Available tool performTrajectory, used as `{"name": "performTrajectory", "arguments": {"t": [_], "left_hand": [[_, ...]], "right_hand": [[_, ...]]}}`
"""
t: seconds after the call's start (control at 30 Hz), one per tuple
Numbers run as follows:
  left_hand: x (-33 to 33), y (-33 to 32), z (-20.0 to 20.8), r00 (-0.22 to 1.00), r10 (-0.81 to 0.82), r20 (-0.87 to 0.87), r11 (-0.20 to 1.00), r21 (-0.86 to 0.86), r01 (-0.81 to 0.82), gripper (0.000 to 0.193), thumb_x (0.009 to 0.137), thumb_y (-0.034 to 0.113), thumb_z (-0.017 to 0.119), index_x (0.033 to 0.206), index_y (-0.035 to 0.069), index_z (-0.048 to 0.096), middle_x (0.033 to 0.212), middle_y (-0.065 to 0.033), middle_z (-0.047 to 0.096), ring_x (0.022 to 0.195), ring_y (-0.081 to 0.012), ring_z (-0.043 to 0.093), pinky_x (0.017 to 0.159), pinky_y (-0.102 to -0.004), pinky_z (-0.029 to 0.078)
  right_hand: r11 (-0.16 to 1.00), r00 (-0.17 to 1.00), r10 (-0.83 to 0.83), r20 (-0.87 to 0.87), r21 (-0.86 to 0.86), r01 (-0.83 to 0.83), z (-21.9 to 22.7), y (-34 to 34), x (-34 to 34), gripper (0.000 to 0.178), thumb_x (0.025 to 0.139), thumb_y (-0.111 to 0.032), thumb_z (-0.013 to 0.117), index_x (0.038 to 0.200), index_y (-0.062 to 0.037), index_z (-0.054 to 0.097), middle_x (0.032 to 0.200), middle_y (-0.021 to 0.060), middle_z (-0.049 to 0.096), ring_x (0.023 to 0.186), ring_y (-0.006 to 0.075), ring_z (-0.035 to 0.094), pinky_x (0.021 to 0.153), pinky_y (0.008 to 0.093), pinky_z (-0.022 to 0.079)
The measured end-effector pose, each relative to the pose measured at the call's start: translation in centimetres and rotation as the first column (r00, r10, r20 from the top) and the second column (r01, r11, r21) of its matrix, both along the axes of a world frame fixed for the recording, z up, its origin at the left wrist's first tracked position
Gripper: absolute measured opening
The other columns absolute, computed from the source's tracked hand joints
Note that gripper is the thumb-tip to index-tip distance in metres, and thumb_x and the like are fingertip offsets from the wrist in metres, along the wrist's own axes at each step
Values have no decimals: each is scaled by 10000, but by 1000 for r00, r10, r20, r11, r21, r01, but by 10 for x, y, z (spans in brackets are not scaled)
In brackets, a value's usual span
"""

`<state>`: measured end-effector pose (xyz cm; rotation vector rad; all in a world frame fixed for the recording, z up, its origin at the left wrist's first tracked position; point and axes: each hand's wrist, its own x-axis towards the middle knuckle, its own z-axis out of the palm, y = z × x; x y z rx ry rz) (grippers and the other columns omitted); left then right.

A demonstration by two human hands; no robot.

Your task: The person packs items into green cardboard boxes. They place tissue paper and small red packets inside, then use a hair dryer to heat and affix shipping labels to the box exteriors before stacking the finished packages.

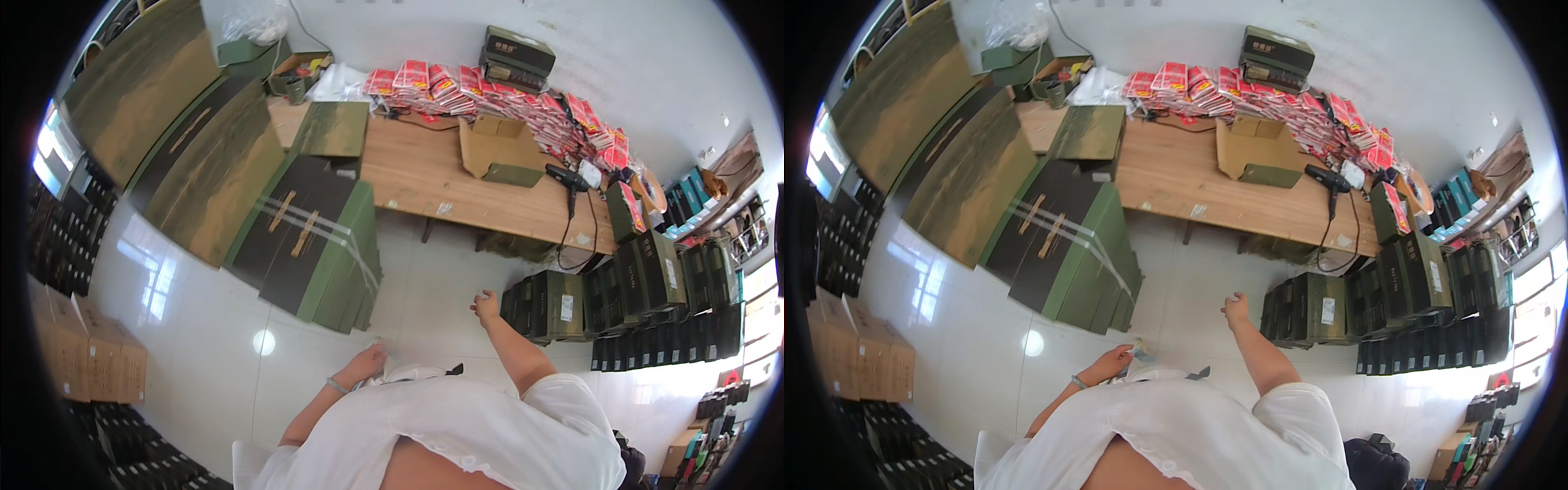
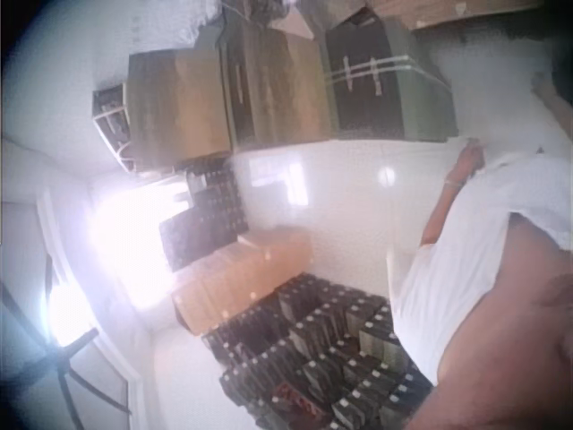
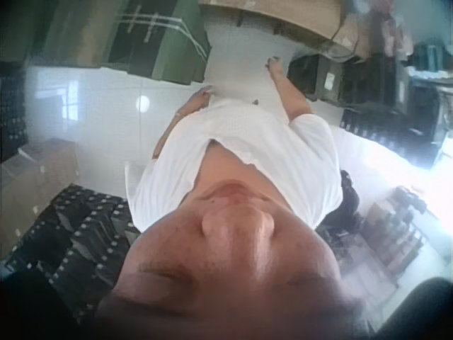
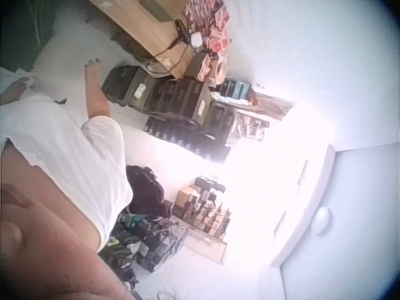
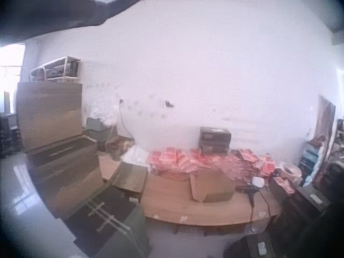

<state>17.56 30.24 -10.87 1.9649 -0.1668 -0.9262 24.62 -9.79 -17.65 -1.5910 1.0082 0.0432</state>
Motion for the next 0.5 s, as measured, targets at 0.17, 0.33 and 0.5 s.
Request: {"name": "performTrajectory", "arguments": {"t": [0.17,0.33,0.5], "left_hand": [[73,-24,10,991,92,101,994,-62,-86,452,964,309,506,1308,18,484,1130,-173,643,1023,-282,637,896,-348,490],[115,-50,-35,996,72,-57,997,3,-72,424,969,339,499,1304,80,522,1139,-166,645,1025,-280,639,880,-357,494],[149,-114,-28,964,249,91,952,157,-261,438,959,318,507,1310,57,521,1089,-215,650,991,-323,644,863,-376,500]], "right_hand": [[952,991,-130,-26,276,132,46,-70,137,590,907,-462,577,1311,-66,412,1112,186,575,778,292,626,536,350,475],[921,977,-213,22,339,193,75,-155,263,703,877,-614,539,1328,-89,419,1186,218,545,788,294,591,564,378,492],[895,986,-164,-18,418,156,65,-240,376,879,836,-717,498,1451,-127,280,1255,213,510,969,360,589,658,411,517]]}}
